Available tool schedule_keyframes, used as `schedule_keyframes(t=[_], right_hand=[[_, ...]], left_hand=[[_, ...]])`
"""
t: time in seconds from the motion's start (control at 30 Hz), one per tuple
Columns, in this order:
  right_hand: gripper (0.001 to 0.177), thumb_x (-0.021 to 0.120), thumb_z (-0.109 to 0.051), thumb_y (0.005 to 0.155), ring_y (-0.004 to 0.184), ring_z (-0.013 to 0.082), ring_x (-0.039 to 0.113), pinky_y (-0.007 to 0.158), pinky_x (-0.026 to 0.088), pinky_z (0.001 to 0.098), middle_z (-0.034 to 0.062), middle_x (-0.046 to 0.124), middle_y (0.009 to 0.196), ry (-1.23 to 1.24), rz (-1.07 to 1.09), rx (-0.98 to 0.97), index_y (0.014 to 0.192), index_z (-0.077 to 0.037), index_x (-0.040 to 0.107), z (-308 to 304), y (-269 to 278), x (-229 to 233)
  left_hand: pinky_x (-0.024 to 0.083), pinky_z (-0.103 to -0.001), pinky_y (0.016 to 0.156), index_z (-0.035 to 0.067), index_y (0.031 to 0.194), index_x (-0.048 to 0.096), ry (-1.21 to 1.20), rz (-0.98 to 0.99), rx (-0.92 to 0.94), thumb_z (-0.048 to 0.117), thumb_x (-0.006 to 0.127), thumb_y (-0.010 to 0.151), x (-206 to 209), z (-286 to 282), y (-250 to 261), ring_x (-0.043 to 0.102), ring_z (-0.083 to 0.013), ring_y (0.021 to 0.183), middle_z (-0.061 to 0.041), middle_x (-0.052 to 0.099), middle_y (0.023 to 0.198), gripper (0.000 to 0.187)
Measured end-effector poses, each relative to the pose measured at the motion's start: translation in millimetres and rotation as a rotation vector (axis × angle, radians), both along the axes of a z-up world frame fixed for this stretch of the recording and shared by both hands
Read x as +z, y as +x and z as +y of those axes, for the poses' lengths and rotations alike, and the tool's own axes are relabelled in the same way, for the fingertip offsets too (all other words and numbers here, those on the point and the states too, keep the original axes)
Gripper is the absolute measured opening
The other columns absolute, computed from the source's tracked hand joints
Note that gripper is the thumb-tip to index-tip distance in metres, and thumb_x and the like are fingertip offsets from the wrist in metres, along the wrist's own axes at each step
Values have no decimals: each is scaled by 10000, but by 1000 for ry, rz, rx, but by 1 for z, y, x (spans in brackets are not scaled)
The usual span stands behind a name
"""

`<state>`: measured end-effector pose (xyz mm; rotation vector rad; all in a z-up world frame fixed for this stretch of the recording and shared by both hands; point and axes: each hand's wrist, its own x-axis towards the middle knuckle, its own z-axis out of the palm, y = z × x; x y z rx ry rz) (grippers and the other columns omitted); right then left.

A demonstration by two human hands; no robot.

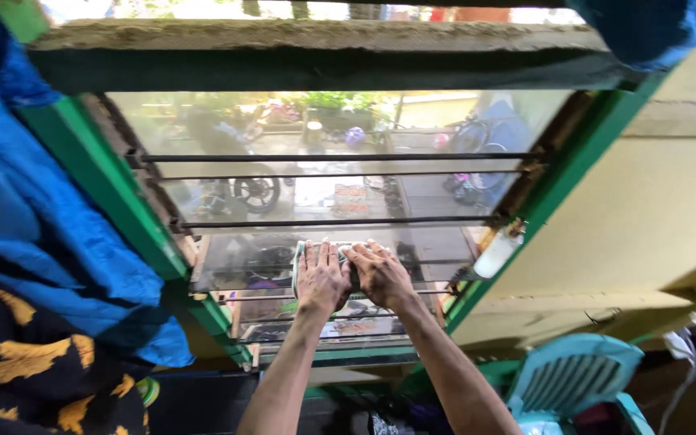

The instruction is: The person cleans a window pane using a spray bottle and a cloth. They repeatedly spray the glass and wipe it with the cloth, working across the surface. The person also wipes the window frame and sill area.

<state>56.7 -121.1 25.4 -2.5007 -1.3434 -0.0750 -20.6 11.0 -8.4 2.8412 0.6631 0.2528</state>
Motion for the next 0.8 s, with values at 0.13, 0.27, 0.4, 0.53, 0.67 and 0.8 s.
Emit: schedule_keyframes(t=[0.13,0.27,0.4,0.53,0.67,0.8], right_hand=[[444,378,-230,1051,1444,366,431,1140,414,600,22,556,1498,-13,5,-58,1457,-252,555,-34,16,-4],[460,359,-233,1047,1450,364,423,1136,420,600,10,558,1494,-9,15,-90,1465,-262,549,-50,19,-3],[460,348,-244,1046,1455,368,420,1144,417,586,17,566,1490,13,17,-100,1454,-257,561,-48,18,-4],[452,355,-259,1047,1456,362,424,1151,413,582,9,574,1485,1,-3,-100,1443,-257,574,-40,24,-17],[486,357,-262,1022,1467,365,405,1167,395,580,7,565,1495,-16,-1,-106,1465,-286,555,-29,27,-21],[490,344,-254,1025,1475,366,395,1180,380,566,9,552,1514,-16,16,-104,1463,-277,562,-17,19,-14]], left_hand=[[171,-518,1253,91,1553,420,14,-12,-52,518,291,1028,1,-30,19,242,-406,1546,-110,401,1626,689],[165,-530,1252,73,1549,417,-6,3,-90,541,252,1038,9,-45,23,231,-411,1550,-138,393,1627,713],[201,-514,1245,74,1543,431,-9,-24,-94,559,279,1038,9,-42,21,276,-397,1537,-141,417,1612,717],[228,-500,1240,77,1527,457,5,-73,-93,557,302,1035,-5,-36,23,321,-386,1520,-142,450,1589,705],[271,-483,1219,89,1507,492,55,-141,-81,541,337,1029,-8,-28,22,372,-364,1497,-138,486,1563,675],[259,-470,1225,94,1513,485,21,-89,-69,538,305,1032,1,-19,13,354,-351,1509,-136,465,1584,678]])
